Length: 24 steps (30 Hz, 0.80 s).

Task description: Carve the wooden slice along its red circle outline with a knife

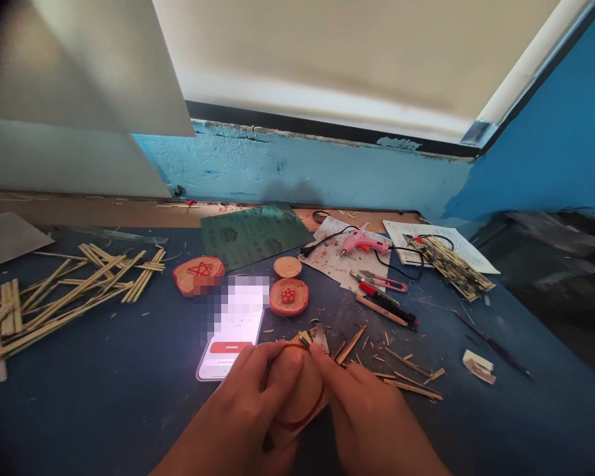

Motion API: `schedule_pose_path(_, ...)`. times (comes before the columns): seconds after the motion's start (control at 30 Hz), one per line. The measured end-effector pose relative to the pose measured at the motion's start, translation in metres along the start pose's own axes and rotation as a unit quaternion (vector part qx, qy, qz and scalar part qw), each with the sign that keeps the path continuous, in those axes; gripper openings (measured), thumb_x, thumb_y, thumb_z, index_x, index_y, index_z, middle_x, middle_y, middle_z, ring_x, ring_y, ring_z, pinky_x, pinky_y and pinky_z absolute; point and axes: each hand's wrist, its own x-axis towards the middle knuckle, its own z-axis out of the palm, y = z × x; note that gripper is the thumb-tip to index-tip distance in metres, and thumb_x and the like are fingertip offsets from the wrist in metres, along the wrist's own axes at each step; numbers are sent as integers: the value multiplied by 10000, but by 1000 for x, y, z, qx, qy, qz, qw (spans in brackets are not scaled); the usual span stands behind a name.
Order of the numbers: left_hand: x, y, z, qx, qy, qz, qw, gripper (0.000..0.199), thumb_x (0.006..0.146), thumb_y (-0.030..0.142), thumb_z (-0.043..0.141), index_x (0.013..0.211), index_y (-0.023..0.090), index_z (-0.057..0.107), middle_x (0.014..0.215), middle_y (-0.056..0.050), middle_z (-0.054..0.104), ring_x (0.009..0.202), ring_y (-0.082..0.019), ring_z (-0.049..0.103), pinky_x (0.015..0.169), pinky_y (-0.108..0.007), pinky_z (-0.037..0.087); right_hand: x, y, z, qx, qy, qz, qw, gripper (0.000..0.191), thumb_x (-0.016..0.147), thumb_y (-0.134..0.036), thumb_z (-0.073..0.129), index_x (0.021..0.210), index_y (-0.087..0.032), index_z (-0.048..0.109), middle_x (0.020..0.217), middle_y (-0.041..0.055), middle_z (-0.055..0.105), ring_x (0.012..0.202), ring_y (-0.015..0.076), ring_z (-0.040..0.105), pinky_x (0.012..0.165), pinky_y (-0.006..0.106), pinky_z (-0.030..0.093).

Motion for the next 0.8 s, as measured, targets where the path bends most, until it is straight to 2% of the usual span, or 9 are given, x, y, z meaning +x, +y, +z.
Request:
schedule_pose_path(0.07,-2,-2,1,-14,-2,-5,1000,497,669,21,630,1149,148,644,1172,-145,672,1042,-322,664,897,-497,645,6,-9,-18,23,-42,13,999,437,1044,-170,517,1370,-324,762,1182,38,850,1034,222,834,916,318,674)
schedule_pose_path(0.13,-4,-3,2,-28,-13,-17,999,552,667,10,635,1203,141,637,1203,-144,660,1069,-321,657,918,-497,643,10,-14,-30,34,-61,14,997,428,1042,-167,515,1325,-346,783,1140,15,858,998,219,840,912,322,678)
schedule_pose_path(0.23,-6,-4,3,-33,-12,-21,999,594,661,6,638,1240,134,621,1225,-150,645,1076,-317,649,917,-492,643,13,-16,-35,26,-77,9,997,455,1022,-153,518,1333,-354,782,1038,7,866,903,223,847,856,321,692)
schedule_pose_path(0.43,-4,-4,6,-43,-2,-24,999,571,653,13,640,1202,165,605,1208,-131,651,1043,-304,644,897,-491,643,12,-9,-27,4,-83,11,996,523,1002,-160,504,1423,-365,736,938,25,856,782,237,838,749,327,705)
schedule_pose_path(0.6,-2,-2,4,-11,-15,-1,1000,522,687,46,643,1182,209,601,1188,-116,677,1051,-311,658,922,-504,631,2,-6,-15,-14,-74,10,997,597,981,-141,507,1515,-355,669,1025,58,857,854,264,842,792,359,709)
schedule_pose_path(0.7,-1,-4,5,1,-14,8,1000,610,710,39,611,1306,162,565,1210,-144,686,1059,-319,668,921,-517,642,-2,0,4,-43,-28,1,999,629,963,-113,497,1538,-315,653,953,73,848,780,254,835,699,323,706)
schedule_pose_path(0.73,-1,-5,6,0,-11,13,1000,637,715,38,602,1343,134,547,1220,-161,686,1051,-324,673,907,-524,651,-1,3,11,-53,5,-17,998,636,954,-102,479,1540,-278,652,905,74,841,709,237,823,628,295,692)
schedule_pose_path(0.8,-3,-7,9,1,-1,18,1000,675,736,45,597,1405,87,511,1234,-193,685,1026,-333,683,869,-533,671,3,6,20,-70,26,-50,996,636,938,-81,458,1531,-204,654,932,88,845,703,215,827,605,261,678)
